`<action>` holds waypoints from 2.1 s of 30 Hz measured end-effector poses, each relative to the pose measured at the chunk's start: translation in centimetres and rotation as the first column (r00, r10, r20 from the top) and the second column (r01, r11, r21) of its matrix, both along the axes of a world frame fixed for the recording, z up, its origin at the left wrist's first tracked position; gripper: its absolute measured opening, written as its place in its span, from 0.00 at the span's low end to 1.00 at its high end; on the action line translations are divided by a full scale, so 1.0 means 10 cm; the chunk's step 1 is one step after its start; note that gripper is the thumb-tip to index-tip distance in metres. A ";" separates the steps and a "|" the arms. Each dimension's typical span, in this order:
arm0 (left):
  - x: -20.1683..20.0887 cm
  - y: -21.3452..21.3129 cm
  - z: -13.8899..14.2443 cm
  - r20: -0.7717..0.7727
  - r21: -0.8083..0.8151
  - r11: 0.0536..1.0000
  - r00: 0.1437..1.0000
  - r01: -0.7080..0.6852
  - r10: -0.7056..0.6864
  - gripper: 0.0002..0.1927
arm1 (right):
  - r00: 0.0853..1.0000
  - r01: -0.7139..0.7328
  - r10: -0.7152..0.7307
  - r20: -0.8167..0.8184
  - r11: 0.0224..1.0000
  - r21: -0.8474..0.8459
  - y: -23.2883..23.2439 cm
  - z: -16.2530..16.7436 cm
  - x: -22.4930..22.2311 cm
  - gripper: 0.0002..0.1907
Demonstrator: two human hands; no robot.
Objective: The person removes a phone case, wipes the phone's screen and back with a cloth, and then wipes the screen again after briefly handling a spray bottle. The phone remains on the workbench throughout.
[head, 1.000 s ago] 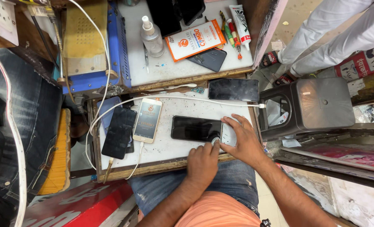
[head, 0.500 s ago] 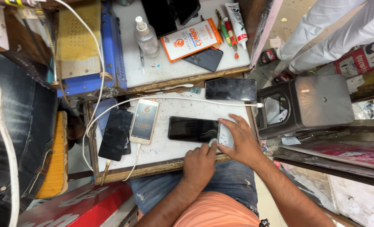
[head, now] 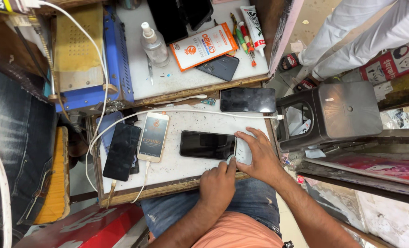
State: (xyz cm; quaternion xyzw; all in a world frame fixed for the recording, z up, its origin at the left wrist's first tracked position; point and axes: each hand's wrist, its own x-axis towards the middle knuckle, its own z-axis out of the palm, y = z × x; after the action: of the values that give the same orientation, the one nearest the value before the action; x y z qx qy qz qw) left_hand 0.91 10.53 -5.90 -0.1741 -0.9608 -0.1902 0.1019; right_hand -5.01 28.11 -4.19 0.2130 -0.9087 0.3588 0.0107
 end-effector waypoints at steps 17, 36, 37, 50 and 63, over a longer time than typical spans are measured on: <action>-0.49 -0.81 -0.24 -0.012 -0.110 0.929 0.935 -0.354 0.355 0.26 | 0.990 0.053 -0.069 0.127 0.991 0.125 -0.08 -0.05 -0.03 0.49; -0.53 -0.97 -0.18 0.016 -0.094 0.931 0.935 -0.352 0.355 0.25 | 0.984 0.087 -0.112 0.139 0.981 0.174 -0.16 -0.06 -0.04 0.48; -0.55 -1.02 -0.16 -0.045 -0.065 0.924 0.926 -0.376 0.374 0.25 | 0.988 0.077 -0.099 0.122 0.982 0.175 -0.17 -0.06 -0.05 0.48; 0.03 -1.10 -0.18 0.078 0.001 0.932 0.929 -0.364 0.363 0.24 | 0.995 0.065 -0.076 0.072 0.988 0.137 -0.19 -0.02 -0.01 0.46; 0.05 -0.84 -0.17 0.135 -0.071 0.947 0.937 -0.315 0.322 0.25 | 0.988 0.088 -0.103 0.115 0.987 0.131 -0.17 0.00 0.02 0.45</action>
State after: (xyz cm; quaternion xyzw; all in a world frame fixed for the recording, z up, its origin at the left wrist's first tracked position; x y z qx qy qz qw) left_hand 1.37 2.16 -7.63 -0.0047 -0.9854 -0.1601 0.0570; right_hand -4.85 26.41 -4.23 0.1471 -0.9377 0.3120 -0.0406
